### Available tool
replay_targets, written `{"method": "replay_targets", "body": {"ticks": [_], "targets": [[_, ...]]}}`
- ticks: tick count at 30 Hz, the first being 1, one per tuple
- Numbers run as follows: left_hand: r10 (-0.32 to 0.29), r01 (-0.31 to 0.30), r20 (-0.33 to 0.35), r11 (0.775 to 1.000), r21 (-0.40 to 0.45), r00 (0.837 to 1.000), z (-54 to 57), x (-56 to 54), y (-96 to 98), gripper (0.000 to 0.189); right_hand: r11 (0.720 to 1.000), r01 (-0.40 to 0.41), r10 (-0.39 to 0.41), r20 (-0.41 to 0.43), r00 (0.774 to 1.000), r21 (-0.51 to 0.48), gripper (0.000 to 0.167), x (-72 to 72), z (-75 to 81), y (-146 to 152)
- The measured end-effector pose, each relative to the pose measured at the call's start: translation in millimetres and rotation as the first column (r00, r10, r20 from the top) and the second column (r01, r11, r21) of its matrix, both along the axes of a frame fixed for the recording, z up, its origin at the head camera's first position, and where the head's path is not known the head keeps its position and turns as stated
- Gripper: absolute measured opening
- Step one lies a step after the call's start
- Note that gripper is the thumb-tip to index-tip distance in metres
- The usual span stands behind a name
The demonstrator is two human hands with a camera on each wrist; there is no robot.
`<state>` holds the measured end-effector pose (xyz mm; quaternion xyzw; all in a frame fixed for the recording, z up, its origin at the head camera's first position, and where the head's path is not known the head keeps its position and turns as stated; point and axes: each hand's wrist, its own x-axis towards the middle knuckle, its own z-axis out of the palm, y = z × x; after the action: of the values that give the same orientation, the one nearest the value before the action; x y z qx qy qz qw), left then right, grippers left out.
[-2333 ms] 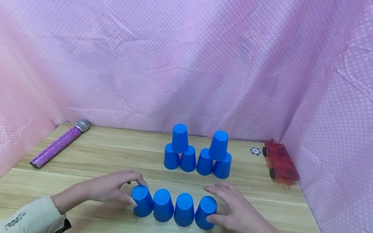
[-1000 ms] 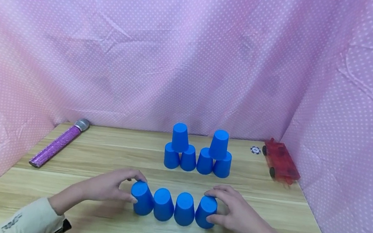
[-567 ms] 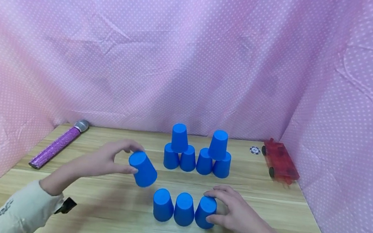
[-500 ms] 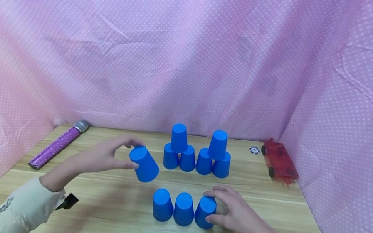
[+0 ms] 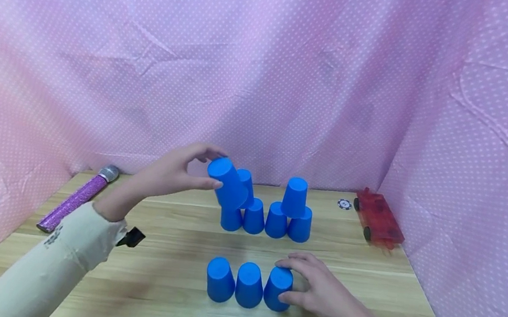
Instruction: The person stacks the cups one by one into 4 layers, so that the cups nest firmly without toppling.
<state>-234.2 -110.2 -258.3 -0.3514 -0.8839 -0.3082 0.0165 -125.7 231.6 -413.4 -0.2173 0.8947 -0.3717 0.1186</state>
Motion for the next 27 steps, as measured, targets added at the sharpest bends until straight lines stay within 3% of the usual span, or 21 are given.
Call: {"method": "replay_targets", "body": {"ticks": [5,11,20,27], "targets": [[-0.027,0.027,-0.01,1.0,0.015,1.0,8.7,-15.5,22.2,0.056,1.0,0.008,-0.009,0.004,1.0,0.007,0.055,0.9,0.3,1],[-0.013,0.013,0.02,1.0,-0.015,1.0,13.5,-28.4,49.7,0.056,1.0,0.01,-0.01,0.012,1.0,0.011,0.055,2.3,0.2,1],[0.038,-0.032,0.1,0.998,-0.052,0.994,-3.4,-47.4,81.3,0.052,1.0,0.022,-0.022,0.04,0.999,0.008,0.055,2.2,-1.5,2],[0.112,-0.097,0.091,0.983,-0.153,0.99,-17.4,-54.5,94.0,0.053,1.0,0.003,-0.003,0.021,1.0,0.004,0.053,2.4,-1.2,5]]}}
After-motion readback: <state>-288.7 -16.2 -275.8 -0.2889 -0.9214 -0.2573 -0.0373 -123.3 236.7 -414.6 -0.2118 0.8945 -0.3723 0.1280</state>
